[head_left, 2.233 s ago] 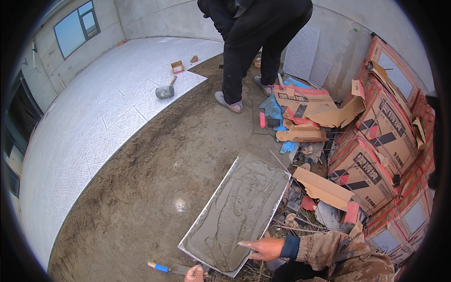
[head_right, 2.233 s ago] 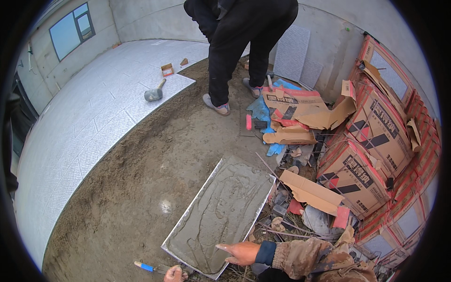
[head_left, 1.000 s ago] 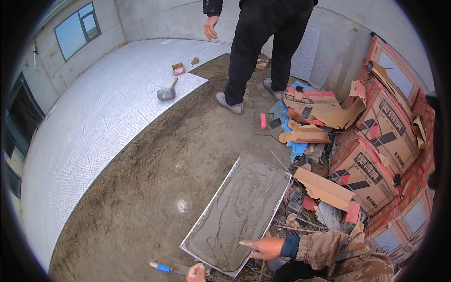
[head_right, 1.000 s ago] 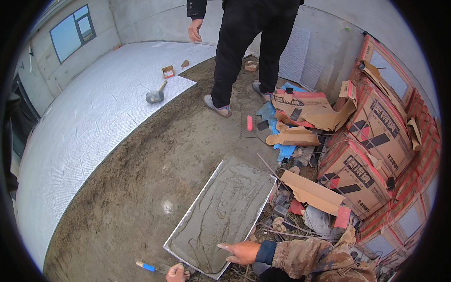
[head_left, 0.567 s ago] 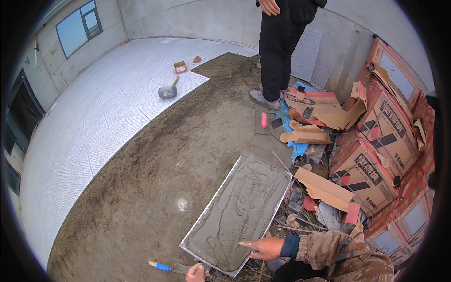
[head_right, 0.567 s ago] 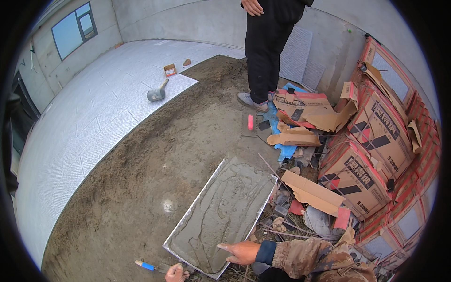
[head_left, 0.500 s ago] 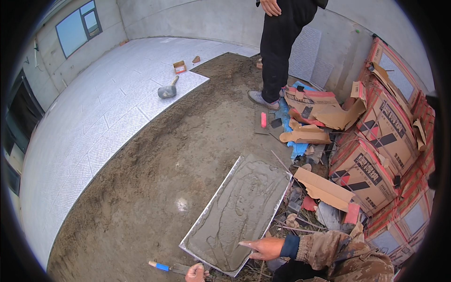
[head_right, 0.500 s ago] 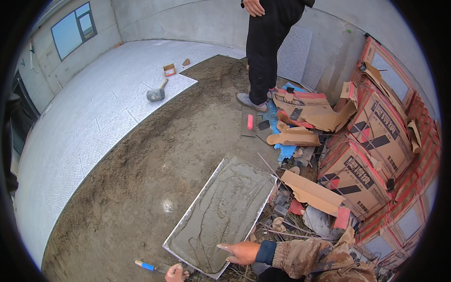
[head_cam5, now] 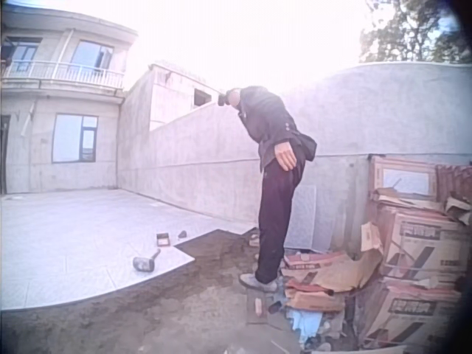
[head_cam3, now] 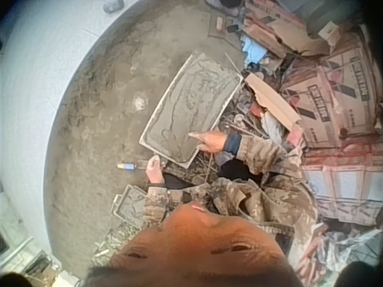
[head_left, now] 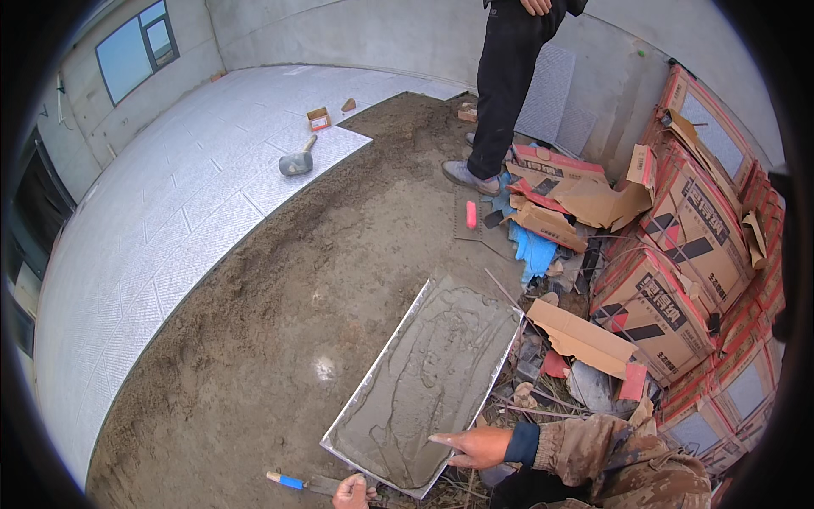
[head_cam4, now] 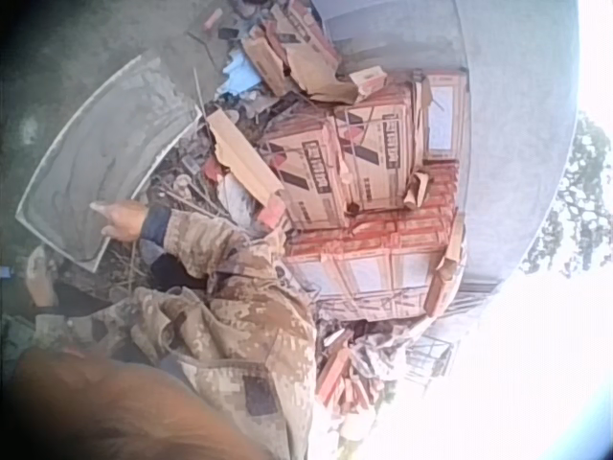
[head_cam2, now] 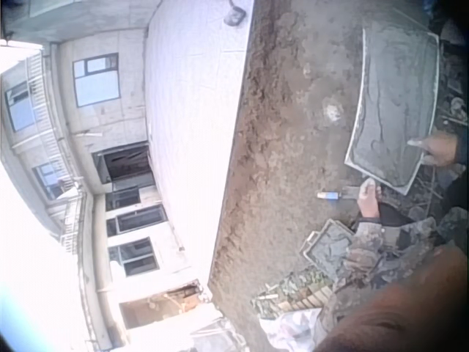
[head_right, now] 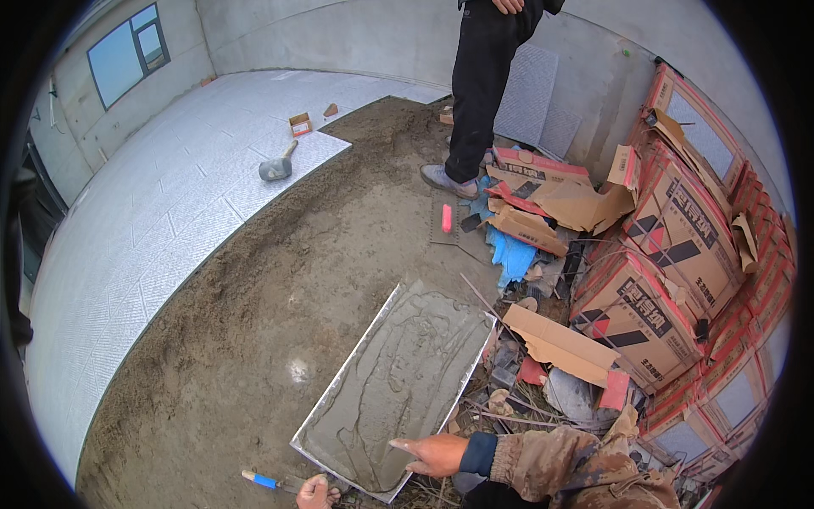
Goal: The person scoops cement from a tray and spreads it evenly across the back of a white ceramic tile using a trowel. The tile is held in one hand while the other hand smooths the adhesive in preparation for installation.
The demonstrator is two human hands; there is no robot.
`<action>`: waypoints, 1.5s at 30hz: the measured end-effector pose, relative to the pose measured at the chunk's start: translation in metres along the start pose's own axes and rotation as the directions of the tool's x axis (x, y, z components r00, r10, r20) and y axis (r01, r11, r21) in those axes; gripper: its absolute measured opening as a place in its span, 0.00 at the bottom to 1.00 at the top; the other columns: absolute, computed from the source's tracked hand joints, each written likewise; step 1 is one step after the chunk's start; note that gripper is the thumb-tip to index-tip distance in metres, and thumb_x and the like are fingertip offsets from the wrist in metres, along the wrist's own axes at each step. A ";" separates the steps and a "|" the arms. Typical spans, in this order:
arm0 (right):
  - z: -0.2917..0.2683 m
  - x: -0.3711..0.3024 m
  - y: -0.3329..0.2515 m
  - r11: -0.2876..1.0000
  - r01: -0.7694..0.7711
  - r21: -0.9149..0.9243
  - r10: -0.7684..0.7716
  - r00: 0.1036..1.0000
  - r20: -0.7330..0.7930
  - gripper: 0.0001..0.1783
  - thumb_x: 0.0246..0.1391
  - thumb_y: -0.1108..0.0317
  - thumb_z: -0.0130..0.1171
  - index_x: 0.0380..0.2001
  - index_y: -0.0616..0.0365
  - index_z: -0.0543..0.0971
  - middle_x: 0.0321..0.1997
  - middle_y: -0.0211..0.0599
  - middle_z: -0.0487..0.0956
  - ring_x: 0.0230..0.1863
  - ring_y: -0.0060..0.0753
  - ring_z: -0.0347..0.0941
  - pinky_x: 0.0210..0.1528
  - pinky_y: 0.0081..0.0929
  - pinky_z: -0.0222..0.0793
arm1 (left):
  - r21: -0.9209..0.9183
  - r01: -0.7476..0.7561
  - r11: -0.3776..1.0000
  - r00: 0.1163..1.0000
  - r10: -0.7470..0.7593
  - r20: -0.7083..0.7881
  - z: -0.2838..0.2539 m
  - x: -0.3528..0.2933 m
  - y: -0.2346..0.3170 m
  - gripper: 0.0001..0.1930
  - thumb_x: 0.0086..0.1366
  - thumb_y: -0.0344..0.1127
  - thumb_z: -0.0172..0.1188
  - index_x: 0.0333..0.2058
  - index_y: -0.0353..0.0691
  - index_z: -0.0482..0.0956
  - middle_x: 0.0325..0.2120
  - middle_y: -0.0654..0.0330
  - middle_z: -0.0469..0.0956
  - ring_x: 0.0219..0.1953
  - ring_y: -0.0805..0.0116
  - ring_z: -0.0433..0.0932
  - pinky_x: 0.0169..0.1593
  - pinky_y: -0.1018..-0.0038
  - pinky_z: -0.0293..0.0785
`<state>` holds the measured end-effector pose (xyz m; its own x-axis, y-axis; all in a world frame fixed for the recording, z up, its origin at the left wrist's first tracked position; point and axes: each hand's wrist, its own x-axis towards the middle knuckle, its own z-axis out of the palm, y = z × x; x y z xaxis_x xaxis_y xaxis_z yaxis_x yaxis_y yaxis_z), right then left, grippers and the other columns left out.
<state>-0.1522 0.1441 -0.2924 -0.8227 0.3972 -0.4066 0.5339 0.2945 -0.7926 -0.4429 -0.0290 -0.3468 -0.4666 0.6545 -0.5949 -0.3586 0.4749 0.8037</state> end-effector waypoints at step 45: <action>-0.089 -0.042 0.118 0.982 -0.183 0.044 0.165 0.724 -0.670 0.20 0.63 0.62 0.54 0.50 0.68 0.78 0.39 0.55 0.82 0.42 0.52 0.79 0.46 0.40 0.73 | -0.135 -0.084 0.987 0.982 0.059 -0.177 -0.009 0.044 -0.004 0.11 0.68 0.35 0.63 0.44 0.36 0.78 0.27 0.65 0.78 0.24 0.76 0.77 0.27 0.80 0.76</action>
<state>-0.0373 0.2390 -0.3281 -0.3770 0.9183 -0.1211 0.6662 0.1780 -0.7242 -0.4689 -0.0073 -0.3761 -0.6226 0.5671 -0.5392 -0.4239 0.3347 0.8416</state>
